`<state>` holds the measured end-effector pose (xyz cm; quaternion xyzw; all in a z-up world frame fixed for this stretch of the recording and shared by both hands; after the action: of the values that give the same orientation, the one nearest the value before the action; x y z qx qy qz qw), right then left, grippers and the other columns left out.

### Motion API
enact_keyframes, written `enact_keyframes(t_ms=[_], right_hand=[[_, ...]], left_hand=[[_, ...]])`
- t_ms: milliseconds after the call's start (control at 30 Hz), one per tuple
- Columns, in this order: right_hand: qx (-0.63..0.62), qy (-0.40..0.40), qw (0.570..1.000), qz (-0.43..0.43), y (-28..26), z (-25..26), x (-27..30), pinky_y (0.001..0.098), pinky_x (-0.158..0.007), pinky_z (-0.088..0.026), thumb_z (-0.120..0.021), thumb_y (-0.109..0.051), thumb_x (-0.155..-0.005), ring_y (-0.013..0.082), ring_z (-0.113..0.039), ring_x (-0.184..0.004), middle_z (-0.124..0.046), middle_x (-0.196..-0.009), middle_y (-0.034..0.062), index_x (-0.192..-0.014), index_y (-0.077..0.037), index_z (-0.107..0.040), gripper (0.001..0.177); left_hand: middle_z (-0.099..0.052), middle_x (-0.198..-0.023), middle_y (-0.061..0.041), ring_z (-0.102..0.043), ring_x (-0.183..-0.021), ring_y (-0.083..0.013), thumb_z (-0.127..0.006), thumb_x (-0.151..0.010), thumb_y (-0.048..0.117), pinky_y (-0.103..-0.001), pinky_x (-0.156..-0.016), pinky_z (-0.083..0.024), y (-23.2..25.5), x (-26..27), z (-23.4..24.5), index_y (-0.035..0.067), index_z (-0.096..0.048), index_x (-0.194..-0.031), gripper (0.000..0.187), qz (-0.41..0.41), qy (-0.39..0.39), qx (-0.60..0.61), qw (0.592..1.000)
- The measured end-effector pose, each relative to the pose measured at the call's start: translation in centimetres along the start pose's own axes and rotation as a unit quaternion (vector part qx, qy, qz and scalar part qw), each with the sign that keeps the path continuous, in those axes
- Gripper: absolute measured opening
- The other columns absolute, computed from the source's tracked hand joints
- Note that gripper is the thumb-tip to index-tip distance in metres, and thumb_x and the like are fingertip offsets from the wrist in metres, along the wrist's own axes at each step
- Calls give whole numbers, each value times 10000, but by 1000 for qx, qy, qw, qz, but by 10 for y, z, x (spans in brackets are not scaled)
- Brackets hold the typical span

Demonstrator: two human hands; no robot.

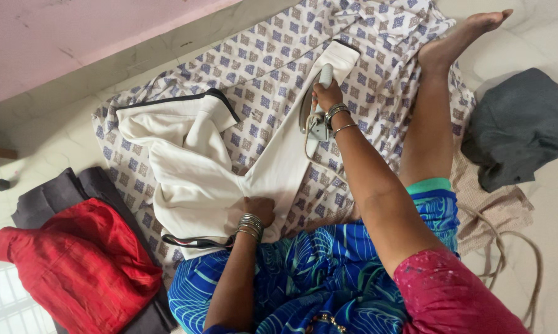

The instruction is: The person irons a white long-sleeved shirt laid out on a patterned cloth on the floor. They use an electric iron to smooth the sleeves and the main body of the shirt, adjusting the fabric with their hands as needed.

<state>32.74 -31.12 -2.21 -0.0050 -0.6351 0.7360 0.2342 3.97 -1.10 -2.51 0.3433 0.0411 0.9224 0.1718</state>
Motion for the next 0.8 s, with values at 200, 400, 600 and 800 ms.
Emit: enact_keyframes(t_ms=[200, 400, 600, 800], right_hand=[[-60, -19, 998, -2, 9, 1, 7, 353, -441, -547, -645, -152, -886, 158, -605, -483, -660, -708, 70, -999, -10, -567, 197], [-77, -2, 997, -16, 33, 3, 31, 346, -461, -548, -626, -138, -908, 148, -598, -490, -659, -701, 67, -1016, -8, -556, 183], [-96, -13, 995, -23, 49, -8, 77, 345, -458, -550, -645, -117, -927, 164, -609, -498, -658, -702, 84, -1032, 11, -546, 193], [-138, -49, 989, 10, 66, -29, 133, 325, -469, -567, -652, -100, -934, 147, -642, -598, -629, -766, 74, -1081, -20, -493, 231]], left_hand=[[-722, -1187, -90, -661, -1161, -309, -626, -890, 291, -646, -1069, -350, -1, -5, -4, 176, -728, -1087, 249, -2, -18, -11, 1000], [-724, -1236, -92, -664, -1192, -304, -618, -898, 255, -652, -1100, -338, -5, -13, -13, 174, -733, -1127, 268, 5, -21, 5, 1000], [-715, -1271, -98, -658, -1213, -303, -602, -907, 235, -657, -1116, -340, -4, -12, -6, 165, -726, -1159, 290, 7, -37, 4, 999], [-671, -1319, -93, -613, -1263, -309, -642, -877, 243, -684, -1113, -328, -4, -8, 2, 142, -709, -1169, 316, -5, -25, 11, 1000]])
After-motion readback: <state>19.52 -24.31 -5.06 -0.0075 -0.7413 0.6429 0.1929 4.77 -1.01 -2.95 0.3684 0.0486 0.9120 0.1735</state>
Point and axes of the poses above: each hand's wrist, its own x-axis away from the middle knuckle, its own z-axis out of the back of the hand, y = z × x, the point moved 5 cm from there along -x, towards the middle knuckle
